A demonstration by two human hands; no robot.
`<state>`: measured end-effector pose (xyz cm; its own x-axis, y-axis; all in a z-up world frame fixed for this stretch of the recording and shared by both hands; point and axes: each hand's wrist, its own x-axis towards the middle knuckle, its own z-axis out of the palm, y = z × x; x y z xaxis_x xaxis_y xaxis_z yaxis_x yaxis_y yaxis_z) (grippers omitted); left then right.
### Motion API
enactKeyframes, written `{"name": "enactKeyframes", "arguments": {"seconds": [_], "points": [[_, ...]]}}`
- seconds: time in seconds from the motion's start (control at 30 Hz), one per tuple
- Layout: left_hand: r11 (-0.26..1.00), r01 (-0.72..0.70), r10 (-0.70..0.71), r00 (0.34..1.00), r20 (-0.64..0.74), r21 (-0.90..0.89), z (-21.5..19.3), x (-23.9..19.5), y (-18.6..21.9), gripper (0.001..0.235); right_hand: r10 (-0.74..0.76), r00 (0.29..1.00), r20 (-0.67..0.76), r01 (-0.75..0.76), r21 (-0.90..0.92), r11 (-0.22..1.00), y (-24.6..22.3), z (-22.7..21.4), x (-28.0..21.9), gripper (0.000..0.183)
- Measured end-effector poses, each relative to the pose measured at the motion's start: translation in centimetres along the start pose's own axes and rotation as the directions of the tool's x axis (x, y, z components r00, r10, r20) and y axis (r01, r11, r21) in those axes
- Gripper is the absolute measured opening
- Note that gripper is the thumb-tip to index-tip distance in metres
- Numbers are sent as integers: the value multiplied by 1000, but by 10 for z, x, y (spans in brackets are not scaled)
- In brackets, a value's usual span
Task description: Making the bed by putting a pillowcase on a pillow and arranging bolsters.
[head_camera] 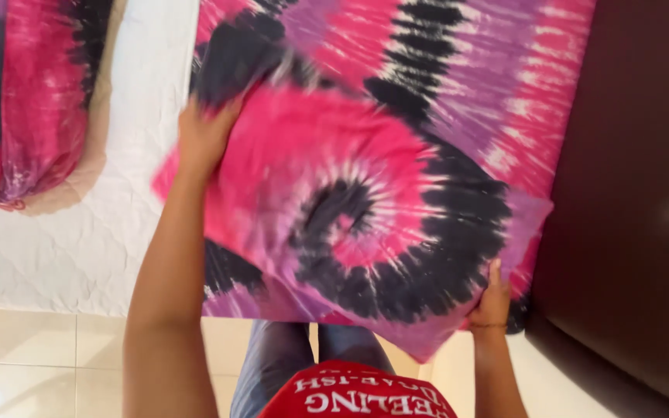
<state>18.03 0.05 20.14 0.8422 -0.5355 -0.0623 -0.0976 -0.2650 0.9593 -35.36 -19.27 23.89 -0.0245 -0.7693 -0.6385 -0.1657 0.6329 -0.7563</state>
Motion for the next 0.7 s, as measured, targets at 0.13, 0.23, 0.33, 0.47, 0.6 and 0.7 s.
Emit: {"name": "enactKeyframes", "arguments": {"seconds": [0.13,0.23,0.33,0.47,0.6,0.7], "points": [[949,-143,151,989,-5,281,85,65,66,47,-180,925,334,-33,543,839,193,-164,62,32],[791,-140,217,975,-59,595,125,42,42,56,248,966,75,-254,94,963,165,-123,-1,40],[801,-269,384,916,-115,534,126,-41,-15,84,136,972,191,68,-784,617,177,-151,35,39],[817,431,-345,897,-275,382,93,-215,-88,92,-356,934,23,232,-797,557,109,-114,69,56],[587,805,-797,593,113,-84,94,-402,-237,86,-122,983,135,182,-726,663,143,-118,168,79],[450,872,-846,485,221,-192,106,-401,-172,83,146,963,227,17,-592,806,135,-99,169,87]]}}
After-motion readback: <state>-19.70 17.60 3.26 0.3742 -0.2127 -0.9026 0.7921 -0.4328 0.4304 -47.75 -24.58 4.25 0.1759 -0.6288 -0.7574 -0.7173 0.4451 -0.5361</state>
